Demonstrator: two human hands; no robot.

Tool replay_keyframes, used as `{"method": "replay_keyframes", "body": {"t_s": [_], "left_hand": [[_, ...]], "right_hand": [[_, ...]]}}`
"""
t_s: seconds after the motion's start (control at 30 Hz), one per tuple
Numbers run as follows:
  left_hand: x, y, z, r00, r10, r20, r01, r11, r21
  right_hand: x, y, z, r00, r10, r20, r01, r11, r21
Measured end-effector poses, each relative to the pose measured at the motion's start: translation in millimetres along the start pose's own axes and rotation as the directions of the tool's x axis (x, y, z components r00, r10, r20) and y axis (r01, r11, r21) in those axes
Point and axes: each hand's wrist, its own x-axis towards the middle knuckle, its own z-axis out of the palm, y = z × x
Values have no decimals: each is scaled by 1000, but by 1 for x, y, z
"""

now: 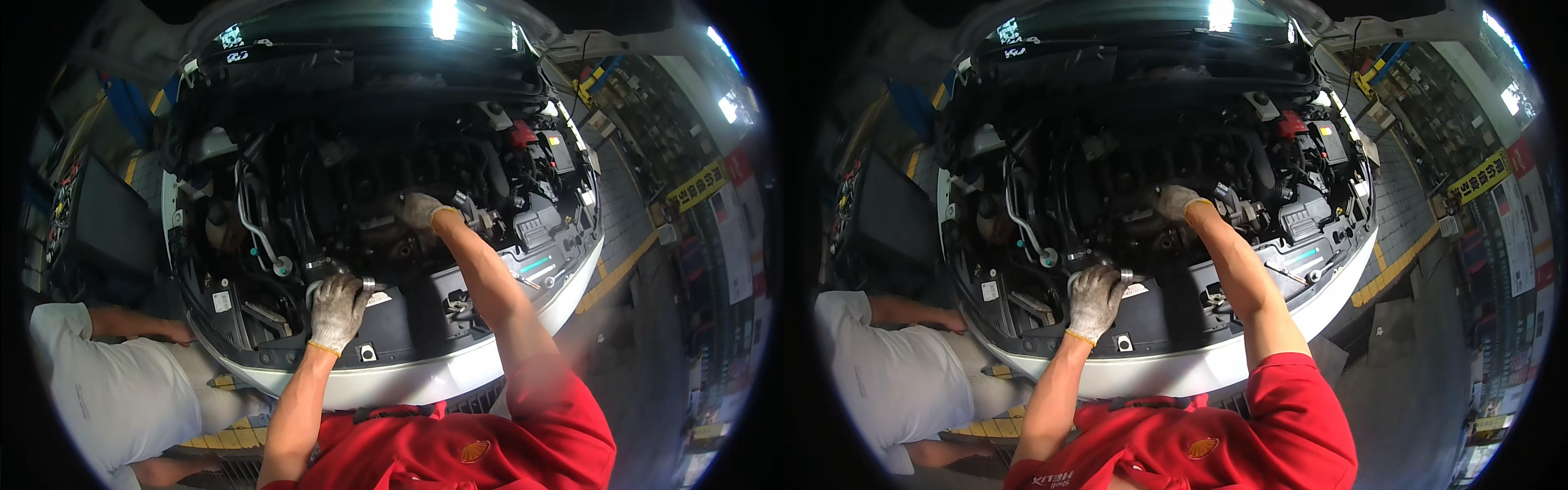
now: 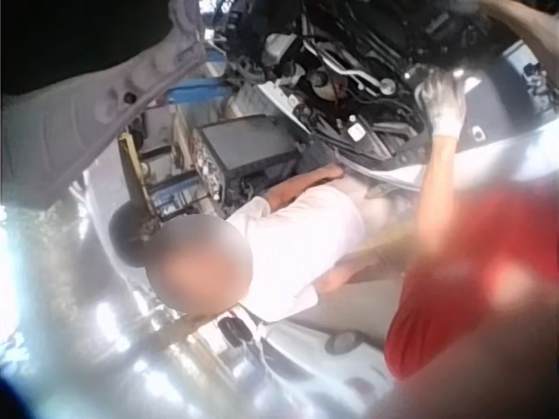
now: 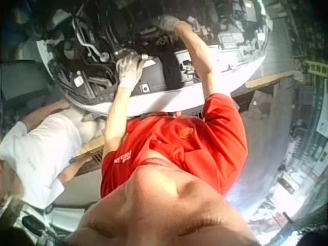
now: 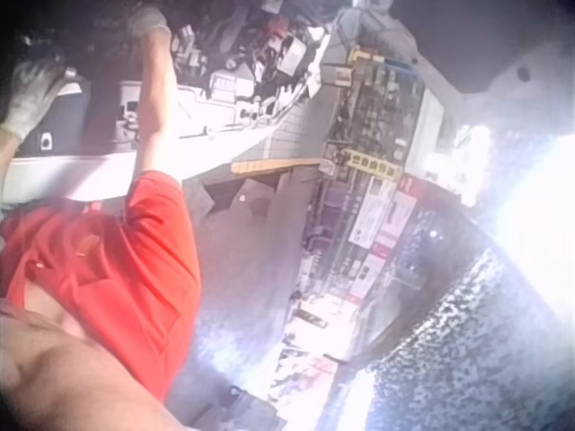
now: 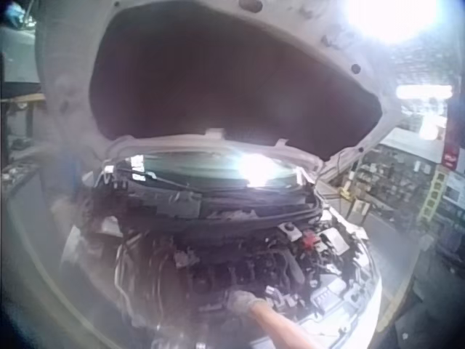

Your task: The person works on a car engine with the hood open, using a wrench to tighten or loosen bolts on engine components. Another person stands nearby observing the process.

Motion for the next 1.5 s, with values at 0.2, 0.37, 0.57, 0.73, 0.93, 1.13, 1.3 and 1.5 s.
{"method": "replay_keyframes", "body": {"t_s": [0.2, 0.37, 0.57, 0.73, 0.93, 1.13, 1.3, 1.5], "left_hand": [[-4, -1, -3, 1000, -3, 16, 2, 1000, 17], [-5, -2, -4, 1000, -20, 7, 20, 1000, 13], [-1, -3, -4, 999, -35, 26, 35, 999, 6], [0, 3, -7, 1000, -22, 18, 22, 1000, -2], [-5, -4, -1, 1000, -21, 0, 21, 1000, -7], [-3, -3, -2, 998, -44, 44, 45, 999, -21], [-8, -6, -2, 999, -32, 6, 32, 999, 12], [-5, -10, 2, 997, -50, 67, 51, 998, -26]], "right_hand": [[-39, -32, 8, 962, 187, -198, -168, 980, 106], [-144, -21, 70, 938, -154, -310, 155, 988, -23], [-131, -24, 49, 947, -82, -310, 137, 978, 160], [-81, -26, 14, 977, 55, -207, -31, 993, 115], [-41, -47, -24, 985, 172, 10, -172, 983, 69], [-45, -41, -4, 972, 214, -100, -202, 972, 121], [-132, -20, 75, 917, -173, -360, 193, 981, 21], [-142, -23, 51, 920, -138, -366, 194, 974, 121]]}}
